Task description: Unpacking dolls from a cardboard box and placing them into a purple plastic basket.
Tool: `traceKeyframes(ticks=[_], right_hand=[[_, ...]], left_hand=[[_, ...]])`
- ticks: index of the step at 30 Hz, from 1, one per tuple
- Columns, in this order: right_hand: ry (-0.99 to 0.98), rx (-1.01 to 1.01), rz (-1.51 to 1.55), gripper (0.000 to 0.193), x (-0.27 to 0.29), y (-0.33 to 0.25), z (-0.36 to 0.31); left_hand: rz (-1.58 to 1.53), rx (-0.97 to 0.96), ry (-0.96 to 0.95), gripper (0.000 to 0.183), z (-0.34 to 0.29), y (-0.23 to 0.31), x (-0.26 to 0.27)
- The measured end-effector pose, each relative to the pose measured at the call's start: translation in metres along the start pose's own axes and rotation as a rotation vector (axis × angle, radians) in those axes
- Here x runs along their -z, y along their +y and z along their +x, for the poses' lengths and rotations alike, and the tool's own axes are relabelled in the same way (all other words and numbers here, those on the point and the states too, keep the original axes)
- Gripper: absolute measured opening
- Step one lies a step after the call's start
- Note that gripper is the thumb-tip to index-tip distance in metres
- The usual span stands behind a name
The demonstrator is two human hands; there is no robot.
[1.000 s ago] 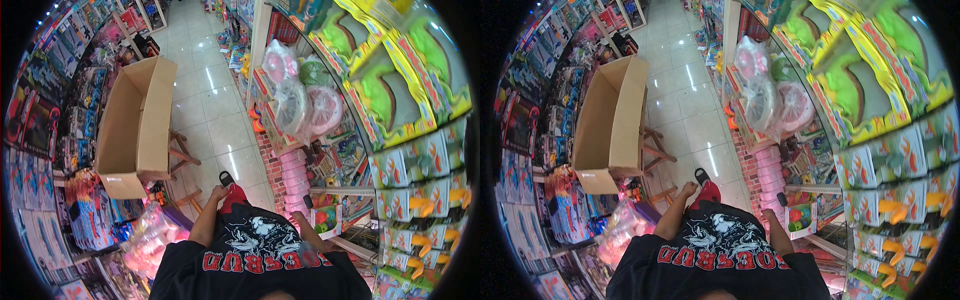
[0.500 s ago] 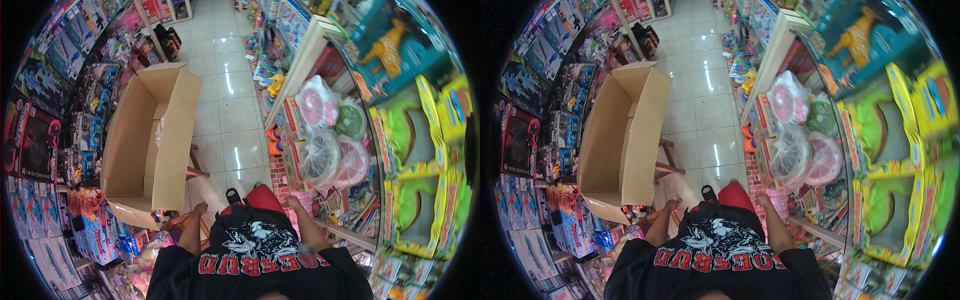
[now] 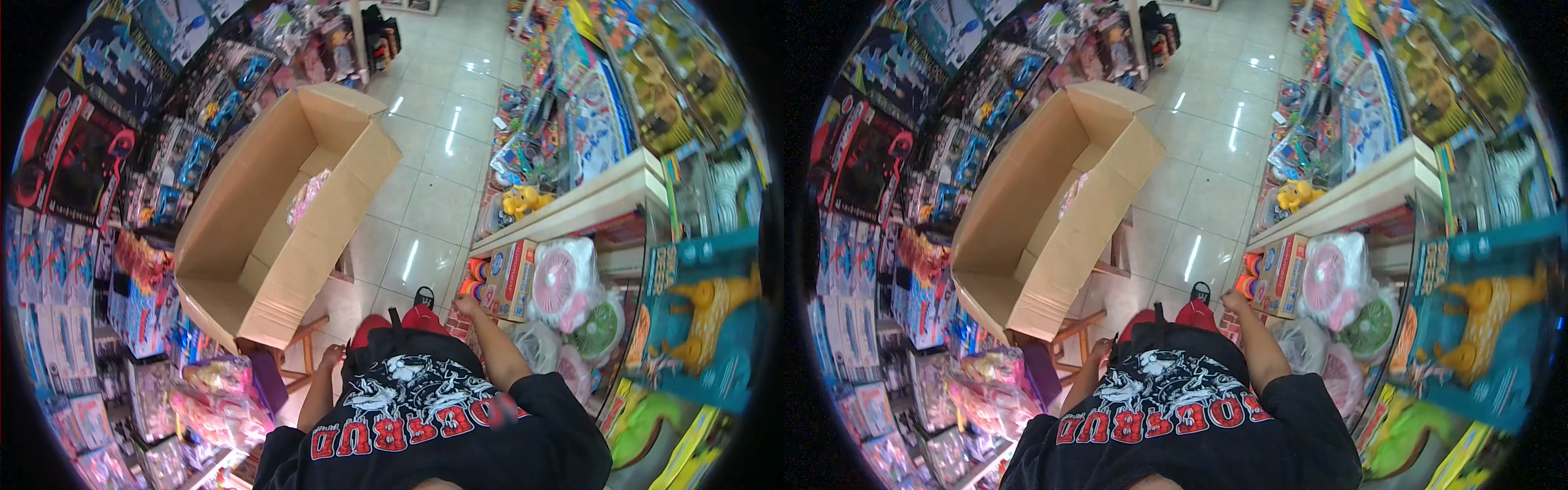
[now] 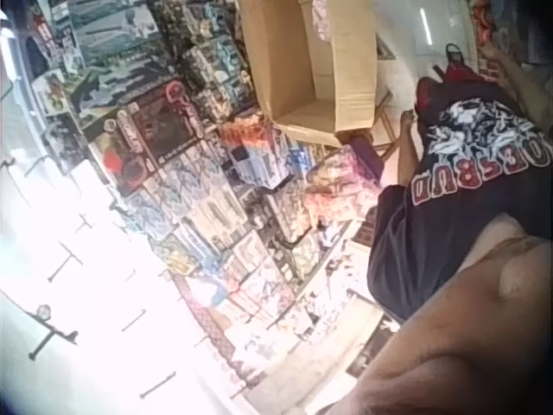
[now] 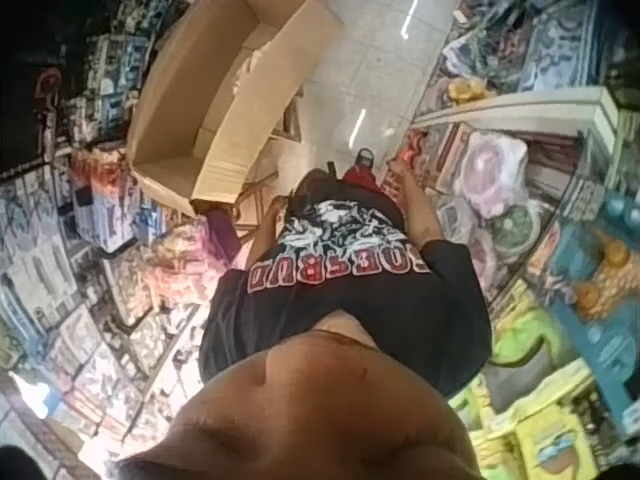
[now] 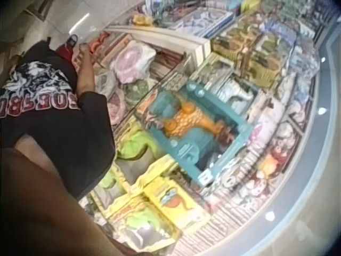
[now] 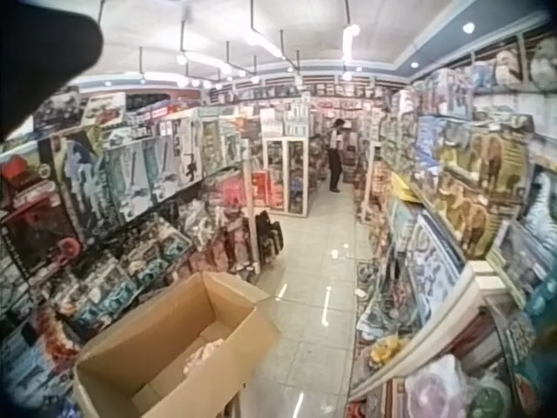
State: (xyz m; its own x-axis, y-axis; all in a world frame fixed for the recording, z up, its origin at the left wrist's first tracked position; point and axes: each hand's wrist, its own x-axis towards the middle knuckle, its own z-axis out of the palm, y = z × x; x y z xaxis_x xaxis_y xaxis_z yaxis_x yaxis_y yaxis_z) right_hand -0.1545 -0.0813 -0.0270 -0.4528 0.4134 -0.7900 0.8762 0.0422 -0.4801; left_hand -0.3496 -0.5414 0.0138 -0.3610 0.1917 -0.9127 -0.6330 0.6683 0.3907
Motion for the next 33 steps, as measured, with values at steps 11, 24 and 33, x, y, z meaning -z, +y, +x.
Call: traceKeyframes(ticks=[11,24,33], right_hand=[[-0.121,-0.007,-0.356,0.034,0.067,-0.078,0.028],[0.203,0.237,0.284,0.018,0.146,-0.218,0.069],[0.528,0.911,0.338,0.02,0.194,-0.492,0.019]], left_hand=[[0.306,-0.523,0.172,0.031,0.034,-0.101,-0.05],[-0.134,-0.354,0.68,0.035,0.064,-0.063,-0.01],[-1.13,-0.358,1.425,0.037,-0.064,0.046,0.004]])
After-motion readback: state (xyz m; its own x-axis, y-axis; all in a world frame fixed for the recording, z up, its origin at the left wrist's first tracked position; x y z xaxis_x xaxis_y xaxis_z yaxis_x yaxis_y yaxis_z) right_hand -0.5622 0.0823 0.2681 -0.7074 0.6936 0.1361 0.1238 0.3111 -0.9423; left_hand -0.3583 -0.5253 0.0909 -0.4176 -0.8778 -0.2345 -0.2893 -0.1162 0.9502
